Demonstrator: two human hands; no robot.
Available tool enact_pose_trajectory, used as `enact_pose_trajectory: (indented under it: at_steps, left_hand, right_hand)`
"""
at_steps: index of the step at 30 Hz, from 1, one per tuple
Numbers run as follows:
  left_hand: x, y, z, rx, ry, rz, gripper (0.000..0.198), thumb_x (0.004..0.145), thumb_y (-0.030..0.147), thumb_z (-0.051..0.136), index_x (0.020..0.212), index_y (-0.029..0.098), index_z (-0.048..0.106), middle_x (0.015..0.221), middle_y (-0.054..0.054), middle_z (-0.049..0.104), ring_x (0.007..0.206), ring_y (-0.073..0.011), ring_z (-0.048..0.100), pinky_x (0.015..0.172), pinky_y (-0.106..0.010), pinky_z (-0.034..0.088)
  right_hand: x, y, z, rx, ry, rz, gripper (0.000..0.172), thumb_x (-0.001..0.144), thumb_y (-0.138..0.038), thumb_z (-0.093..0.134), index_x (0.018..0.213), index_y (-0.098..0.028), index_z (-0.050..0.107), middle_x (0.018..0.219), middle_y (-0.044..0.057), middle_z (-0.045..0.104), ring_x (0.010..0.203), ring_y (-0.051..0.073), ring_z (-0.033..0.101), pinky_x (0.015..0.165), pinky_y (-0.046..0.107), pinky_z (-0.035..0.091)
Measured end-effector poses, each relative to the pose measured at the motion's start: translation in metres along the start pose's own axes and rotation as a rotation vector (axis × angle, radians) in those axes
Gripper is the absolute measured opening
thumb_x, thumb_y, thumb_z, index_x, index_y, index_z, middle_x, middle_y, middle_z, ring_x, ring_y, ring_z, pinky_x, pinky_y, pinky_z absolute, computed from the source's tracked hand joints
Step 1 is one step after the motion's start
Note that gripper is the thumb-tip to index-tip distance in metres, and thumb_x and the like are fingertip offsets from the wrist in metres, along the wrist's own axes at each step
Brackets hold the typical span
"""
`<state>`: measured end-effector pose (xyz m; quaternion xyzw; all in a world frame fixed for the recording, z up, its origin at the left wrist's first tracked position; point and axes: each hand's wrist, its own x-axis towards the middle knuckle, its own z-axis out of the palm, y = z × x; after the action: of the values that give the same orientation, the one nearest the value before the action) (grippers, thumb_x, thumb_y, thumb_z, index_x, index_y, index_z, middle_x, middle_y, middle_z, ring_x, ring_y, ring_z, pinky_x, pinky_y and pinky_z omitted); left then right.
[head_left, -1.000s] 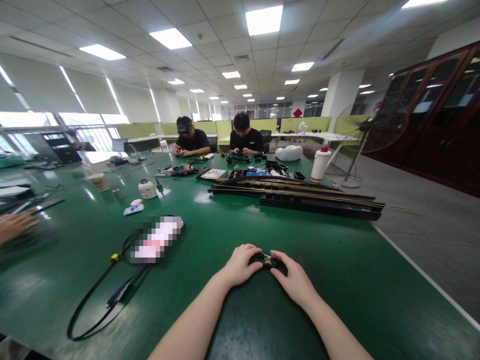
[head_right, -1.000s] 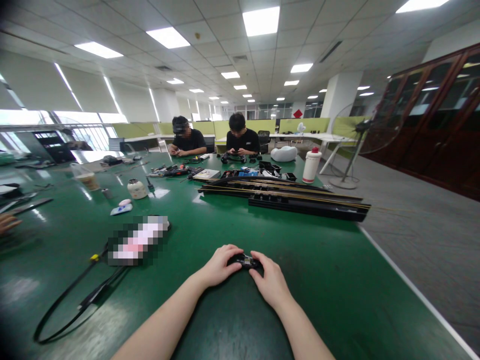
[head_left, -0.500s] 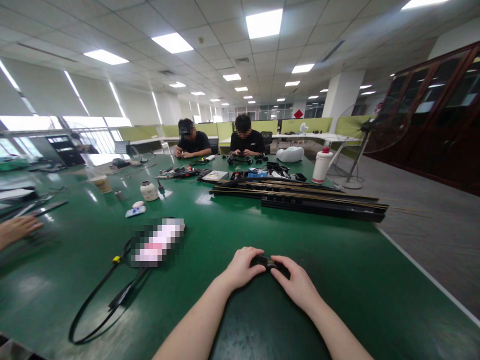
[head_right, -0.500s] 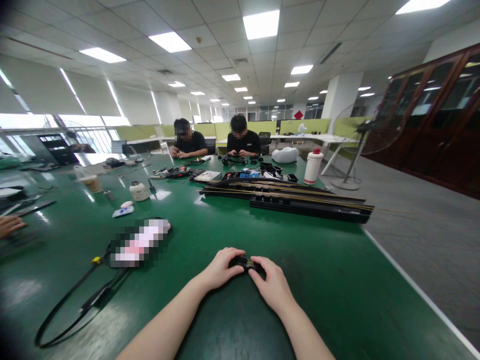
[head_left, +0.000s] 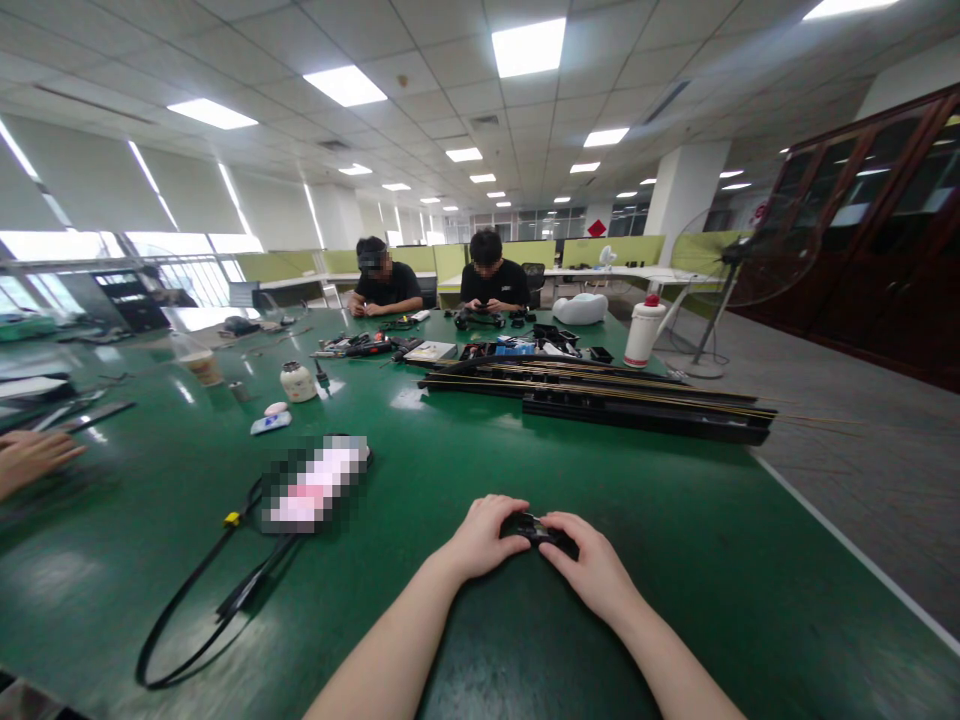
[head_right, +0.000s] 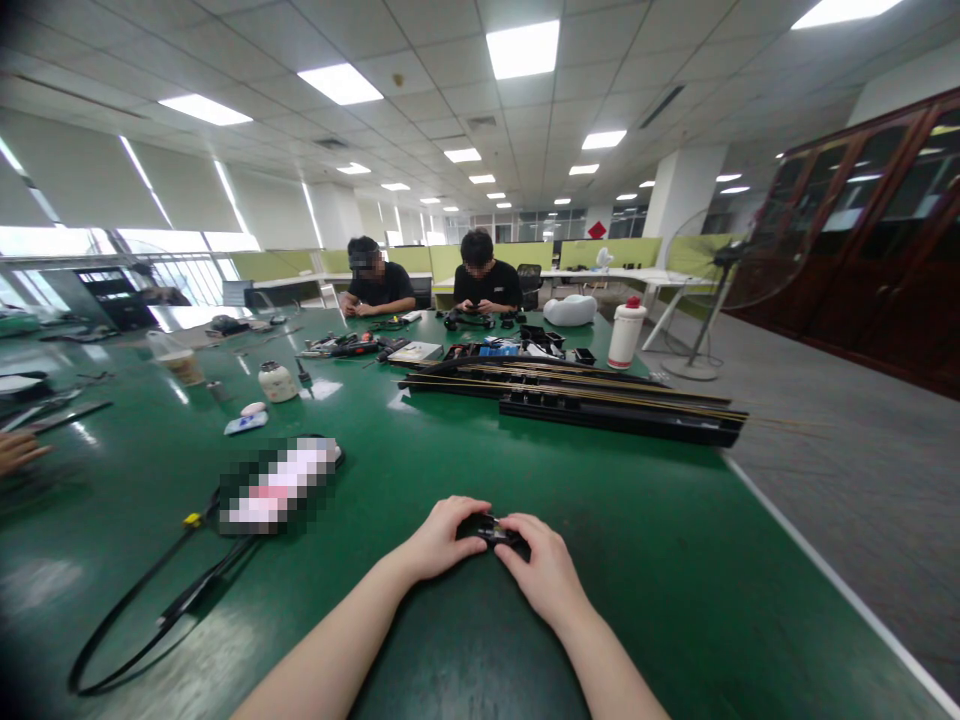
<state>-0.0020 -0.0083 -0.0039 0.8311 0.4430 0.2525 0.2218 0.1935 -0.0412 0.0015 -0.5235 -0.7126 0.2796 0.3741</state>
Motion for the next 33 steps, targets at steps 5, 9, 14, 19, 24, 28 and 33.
enact_pose_trajectory:
  at_steps: [5, 9, 14, 19, 24, 28, 33]
  left_hand:
    - [0.001, 0.001, 0.0, 0.03, -0.004, 0.01, 0.048, 0.073, 0.034, 0.07, 0.117, 0.022, 0.055, 0.114, -0.006, 0.06, 0.108, -0.0241, 0.051, 0.095, -0.037, 0.037]
    - [0.001, 0.002, -0.001, 0.045, -0.031, 0.01, 0.043, 0.074, 0.035, 0.068, 0.115, 0.023, 0.058, 0.112, -0.005, 0.061, 0.106, -0.0242, 0.051, 0.094, -0.038, 0.038]
    - [0.001, 0.003, -0.001, 0.038, -0.023, 0.014, 0.043, 0.073, 0.033, 0.07, 0.112, 0.022, 0.059, 0.11, -0.005, 0.061, 0.105, -0.0239, 0.052, 0.094, -0.037, 0.038]
    - [0.001, 0.003, -0.001, 0.032, -0.023, 0.015, 0.042, 0.073, 0.034, 0.069, 0.112, 0.023, 0.059, 0.11, -0.005, 0.061, 0.105, -0.0238, 0.052, 0.094, -0.037, 0.038]
    - [0.001, 0.003, -0.001, 0.034, -0.024, 0.008, 0.041, 0.073, 0.034, 0.069, 0.112, 0.024, 0.059, 0.11, -0.005, 0.061, 0.104, -0.0239, 0.052, 0.093, -0.037, 0.038]
    - [0.001, 0.003, -0.001, 0.035, -0.023, 0.007, 0.042, 0.073, 0.034, 0.069, 0.112, 0.024, 0.059, 0.11, -0.005, 0.061, 0.105, -0.0239, 0.051, 0.094, -0.037, 0.037]
    - [0.001, 0.003, -0.001, 0.034, -0.013, 0.012, 0.043, 0.072, 0.033, 0.07, 0.112, 0.024, 0.059, 0.11, -0.004, 0.061, 0.105, -0.0235, 0.052, 0.094, -0.036, 0.038]
  right_hand:
    - [0.0, 0.002, 0.001, -0.025, 0.001, -0.016, 0.022, 0.073, -0.027, 0.06, 0.093, -0.023, 0.067, 0.104, 0.005, 0.066, 0.1, 0.022, 0.059, 0.092, 0.037, 0.043]
    - [0.0, 0.002, 0.002, -0.035, 0.006, -0.023, 0.021, 0.073, -0.028, 0.06, 0.092, -0.023, 0.067, 0.103, 0.006, 0.066, 0.1, 0.022, 0.059, 0.092, 0.037, 0.043]
    - [0.0, 0.001, 0.001, -0.027, 0.008, -0.022, 0.019, 0.073, -0.028, 0.061, 0.09, -0.023, 0.067, 0.102, 0.006, 0.067, 0.099, 0.022, 0.06, 0.091, 0.037, 0.044]
    - [0.0, -0.002, -0.001, 0.032, 0.035, 0.024, 0.018, 0.073, -0.031, 0.06, 0.088, -0.024, 0.067, 0.1, 0.004, 0.067, 0.098, 0.022, 0.06, 0.091, 0.036, 0.044]
    - [0.0, -0.003, -0.003, 0.123, 0.075, 0.111, 0.021, 0.073, -0.035, 0.06, 0.09, -0.024, 0.065, 0.098, 0.003, 0.069, 0.096, 0.022, 0.061, 0.089, 0.036, 0.046]
    - [0.002, 0.002, -0.004, 0.181, 0.097, 0.133, 0.023, 0.072, -0.037, 0.06, 0.09, -0.023, 0.065, 0.095, 0.003, 0.07, 0.094, 0.022, 0.062, 0.09, 0.038, 0.045]
    - [0.005, 0.009, -0.003, 0.357, 0.175, 0.169, 0.032, 0.068, -0.042, 0.065, 0.09, -0.02, 0.063, 0.091, 0.007, 0.07, 0.09, 0.023, 0.064, 0.087, 0.04, 0.048]
